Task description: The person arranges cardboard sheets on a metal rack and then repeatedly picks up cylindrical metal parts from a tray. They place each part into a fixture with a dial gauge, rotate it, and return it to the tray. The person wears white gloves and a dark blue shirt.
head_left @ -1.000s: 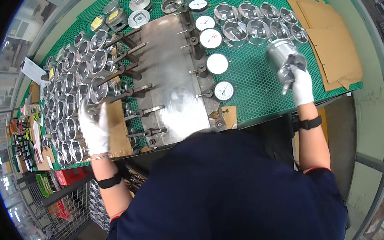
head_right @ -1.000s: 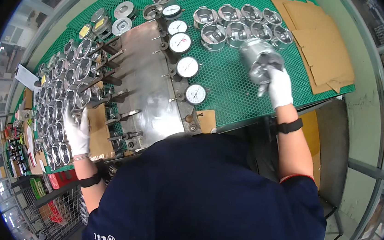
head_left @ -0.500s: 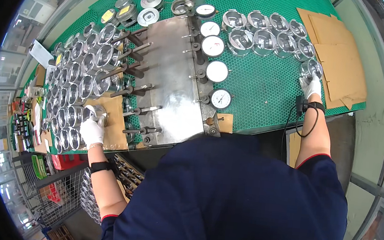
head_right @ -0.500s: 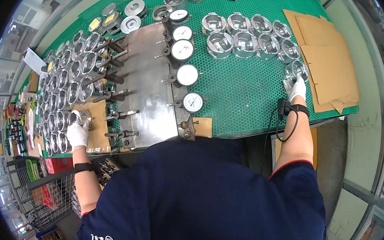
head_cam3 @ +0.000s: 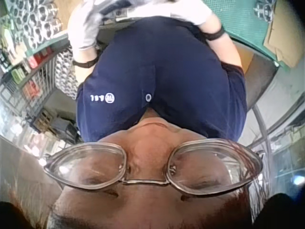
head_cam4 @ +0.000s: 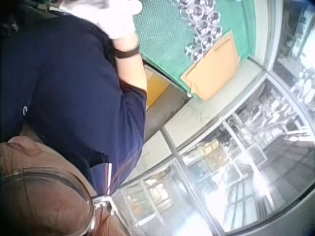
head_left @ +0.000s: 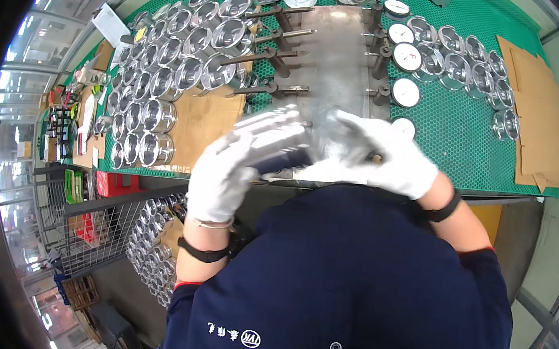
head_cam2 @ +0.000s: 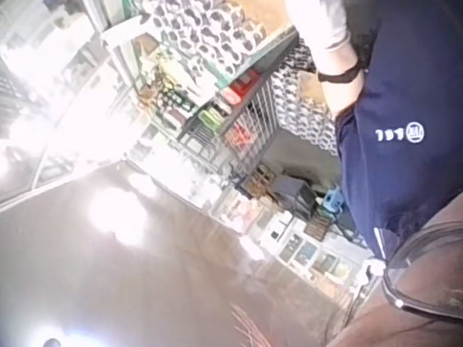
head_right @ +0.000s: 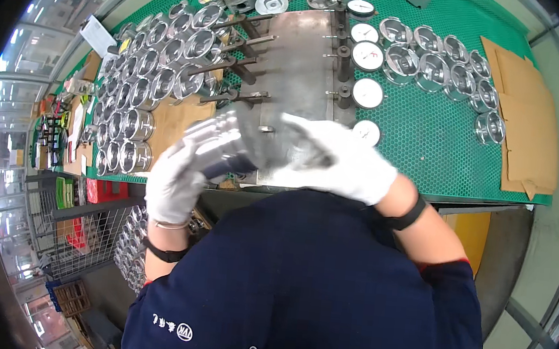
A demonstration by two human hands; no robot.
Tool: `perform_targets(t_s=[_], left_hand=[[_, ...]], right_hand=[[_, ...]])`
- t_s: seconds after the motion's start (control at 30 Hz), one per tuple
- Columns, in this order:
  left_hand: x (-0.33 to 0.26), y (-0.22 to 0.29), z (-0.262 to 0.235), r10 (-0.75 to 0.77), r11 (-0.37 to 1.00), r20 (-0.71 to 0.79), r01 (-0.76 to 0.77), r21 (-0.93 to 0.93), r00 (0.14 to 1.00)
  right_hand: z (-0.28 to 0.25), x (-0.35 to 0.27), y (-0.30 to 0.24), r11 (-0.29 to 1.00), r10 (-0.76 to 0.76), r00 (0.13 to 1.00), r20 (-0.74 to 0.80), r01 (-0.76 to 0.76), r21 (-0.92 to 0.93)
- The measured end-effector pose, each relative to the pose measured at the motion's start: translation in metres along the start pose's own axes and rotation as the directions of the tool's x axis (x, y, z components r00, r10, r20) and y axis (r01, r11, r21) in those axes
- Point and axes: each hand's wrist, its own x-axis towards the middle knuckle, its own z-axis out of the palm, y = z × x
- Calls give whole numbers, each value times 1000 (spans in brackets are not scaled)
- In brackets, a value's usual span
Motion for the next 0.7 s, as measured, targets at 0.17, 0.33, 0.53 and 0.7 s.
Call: perform_targets(t_s=[0.17, 0.33, 0.53, 0.7], left_hand=[[32, 0, 46, -265, 588, 552, 586, -557, 791], [32, -18, 57, 94, 872, 318, -232, 431, 943], [46, -38, 90, 501, 656, 352, -612, 442, 791], [56, -44, 96, 503, 664, 336, -605, 441, 797]], right_hand=[[47, 13, -1, 1000, 8, 975, -224, -7, 5], [40, 1, 14, 852, 114, 970, -214, -207, -481], [55, 3, 11, 853, -18, 944, -328, -157, -498], [54, -21, 10, 787, 608, 754, -246, -614, 62]])
